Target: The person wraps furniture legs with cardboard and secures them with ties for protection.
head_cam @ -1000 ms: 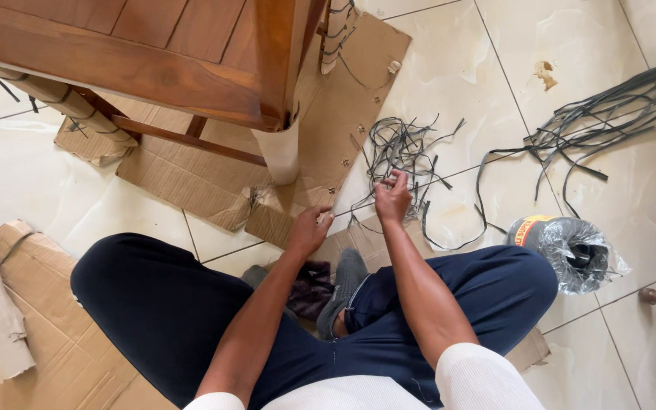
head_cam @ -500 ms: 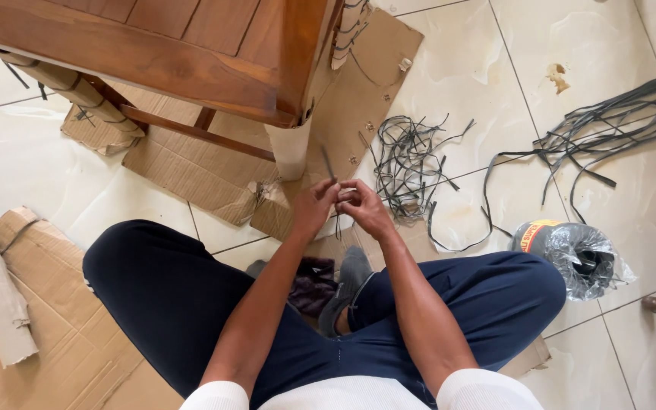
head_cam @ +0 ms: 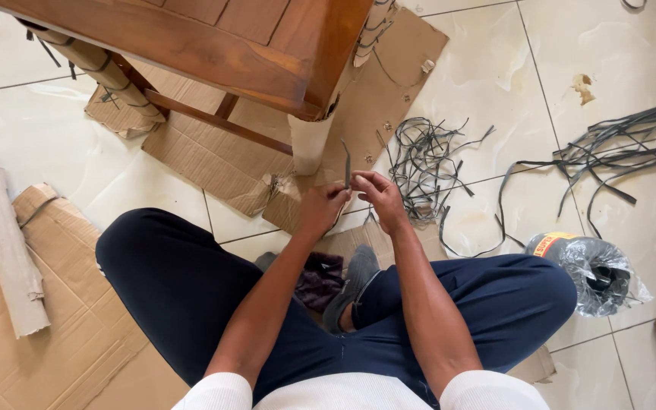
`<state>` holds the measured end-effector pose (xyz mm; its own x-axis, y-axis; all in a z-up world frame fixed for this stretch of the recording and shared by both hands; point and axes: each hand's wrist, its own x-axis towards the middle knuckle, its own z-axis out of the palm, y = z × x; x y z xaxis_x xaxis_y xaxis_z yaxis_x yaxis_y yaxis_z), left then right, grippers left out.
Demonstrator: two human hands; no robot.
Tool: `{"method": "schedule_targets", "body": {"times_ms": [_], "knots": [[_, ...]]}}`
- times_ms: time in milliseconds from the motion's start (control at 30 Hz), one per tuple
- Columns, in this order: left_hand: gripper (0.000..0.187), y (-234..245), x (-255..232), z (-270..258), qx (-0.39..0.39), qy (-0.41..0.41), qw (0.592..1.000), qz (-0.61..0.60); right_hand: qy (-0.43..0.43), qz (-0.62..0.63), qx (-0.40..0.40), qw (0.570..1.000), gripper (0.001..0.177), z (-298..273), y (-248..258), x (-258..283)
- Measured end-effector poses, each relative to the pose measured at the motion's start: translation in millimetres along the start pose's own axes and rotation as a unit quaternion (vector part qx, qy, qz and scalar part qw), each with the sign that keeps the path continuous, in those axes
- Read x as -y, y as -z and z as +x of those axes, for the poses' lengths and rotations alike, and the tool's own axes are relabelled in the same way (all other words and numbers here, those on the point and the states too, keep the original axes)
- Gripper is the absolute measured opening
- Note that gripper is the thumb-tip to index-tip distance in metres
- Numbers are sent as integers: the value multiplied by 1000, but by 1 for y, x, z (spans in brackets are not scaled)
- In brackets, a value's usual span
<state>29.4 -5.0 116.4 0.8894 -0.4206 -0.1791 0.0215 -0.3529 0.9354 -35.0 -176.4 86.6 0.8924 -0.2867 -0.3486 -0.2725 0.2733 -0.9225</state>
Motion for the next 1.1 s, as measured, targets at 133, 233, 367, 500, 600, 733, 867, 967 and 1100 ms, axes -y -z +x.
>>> {"method": "schedule_targets", "body": {"times_ms": [133, 233, 367, 500, 600, 733, 867, 967, 1100], "knots": [[26, -7, 13, -1, 15, -39, 995, 91, 45, 59, 13, 997, 22, 8, -1, -16], [27, 0, -7, -5, 20, -14, 996, 85, 39, 99, 0, 994, 20, 10, -7, -14], [23, -2, 8, -8, -80, -100, 992, 0, 57, 148, -17, 987, 17, 18, -4, 10], [54, 24, -27, -11, -281, -161, 945, 55, 65, 94, -56, 992, 19, 29, 3, 56], [82, 43, -61, -2, -303, -212, 927, 65, 91, 18, -39, 995, 21, 33, 2, 102], [95, 46, -78, 25, -299, -263, 914, 70, 113, -159, -7, 981, 24, 25, -15, 171], [87, 43, -83, 51, -263, -190, 946, 9, 134, -242, 17, 961, 23, 16, -33, 206], [68, 40, -88, 65, -240, -191, 945, -110, 160, -255, 27, 953, 24, 21, -42, 207], [38, 27, -55, 91, -268, -193, 939, -93, 170, -151, 18, 974, 26, 38, -56, 188]]}}
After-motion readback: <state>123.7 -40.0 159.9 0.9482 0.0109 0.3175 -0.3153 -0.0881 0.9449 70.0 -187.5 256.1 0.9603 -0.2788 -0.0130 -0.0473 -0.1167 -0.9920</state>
